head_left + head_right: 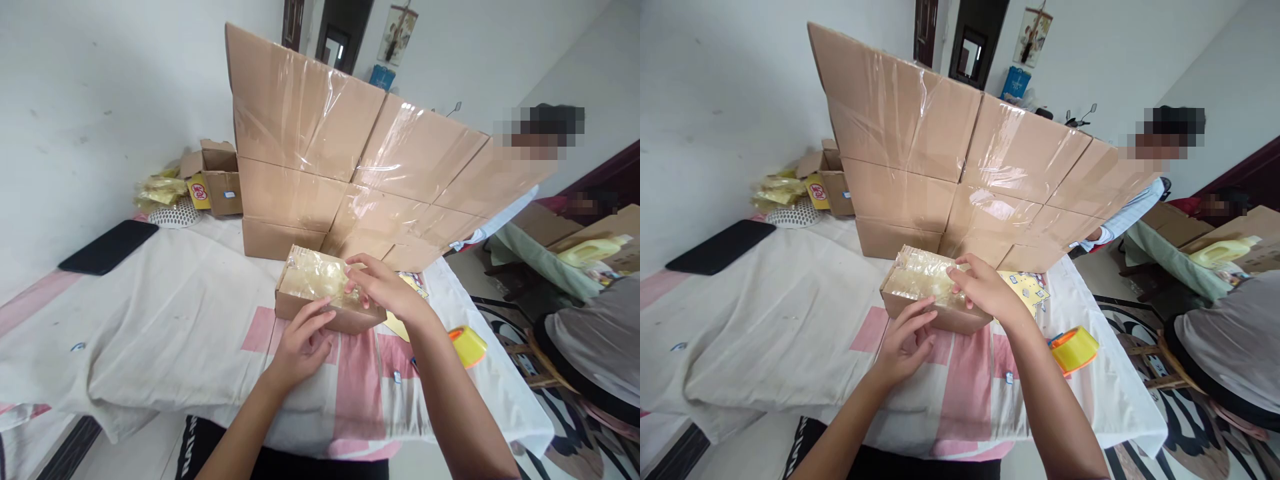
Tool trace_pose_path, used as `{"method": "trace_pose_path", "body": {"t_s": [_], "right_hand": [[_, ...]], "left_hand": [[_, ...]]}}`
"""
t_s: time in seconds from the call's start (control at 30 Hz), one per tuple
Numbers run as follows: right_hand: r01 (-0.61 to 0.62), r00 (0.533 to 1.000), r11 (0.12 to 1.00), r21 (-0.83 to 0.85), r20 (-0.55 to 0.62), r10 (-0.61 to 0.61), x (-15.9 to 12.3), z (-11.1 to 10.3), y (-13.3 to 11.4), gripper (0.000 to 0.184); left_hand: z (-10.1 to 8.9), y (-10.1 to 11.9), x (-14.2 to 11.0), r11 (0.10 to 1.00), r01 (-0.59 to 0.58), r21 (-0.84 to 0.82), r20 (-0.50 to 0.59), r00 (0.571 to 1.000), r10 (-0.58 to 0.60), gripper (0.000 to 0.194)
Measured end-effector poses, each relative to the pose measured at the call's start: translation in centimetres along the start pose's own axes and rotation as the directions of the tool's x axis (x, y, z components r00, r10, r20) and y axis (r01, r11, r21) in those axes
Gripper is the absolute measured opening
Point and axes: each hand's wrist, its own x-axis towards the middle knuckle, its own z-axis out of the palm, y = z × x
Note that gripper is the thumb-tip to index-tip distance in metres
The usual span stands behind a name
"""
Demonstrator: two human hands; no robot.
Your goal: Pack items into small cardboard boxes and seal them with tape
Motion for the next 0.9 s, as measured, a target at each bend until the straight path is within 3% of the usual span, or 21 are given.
{"method": "trace_pose_path", "body": {"t_s": [0.17,0.37,0.53,0.67,0.77,0.9], "right_hand": [[0.045,0.997,0.972,0.233,0.044,-0.056,0.3,0.4,0.4,0.050],[0.066,0.995,0.917,0.393,0.039,-0.088,0.9,1.2,2.3,0.055],[0.323,0.936,0.866,0.382,0.005,-0.351,1.5,2.1,4.3,0.045],[0.440,0.895,0.830,0.343,-0.091,-0.437,1.0,2.7,5.2,0.033],[0.510,0.859,0.825,0.243,-0.095,-0.503,-0.1,2.7,5.3,0.024],[0.574,0.811,0.812,-0.107,-0.059,-0.581,-1.5,2.9,4.8,0.045]], "left_hand": [[0.8,0.8,0.3,0.953,0.108,-0.284,-0.075,0.988,-0.135,0.036],[1.1,1.0,0.5,0.952,0.192,-0.241,-0.143,0.963,-0.230,0.025],[1.1,0.8,0.6,0.954,0.228,-0.192,-0.155,0.953,-0.259,0.022],[1.2,0.8,0.1,0.965,0.226,-0.136,-0.160,0.956,-0.247,0.019],[1.2,0.3,-0.8,0.969,0.236,-0.075,-0.168,0.955,-0.245,0.018],[1.6,-1.0,-1.3,0.960,0.275,-0.057,-0.180,0.943,-0.281,0.018]]}}
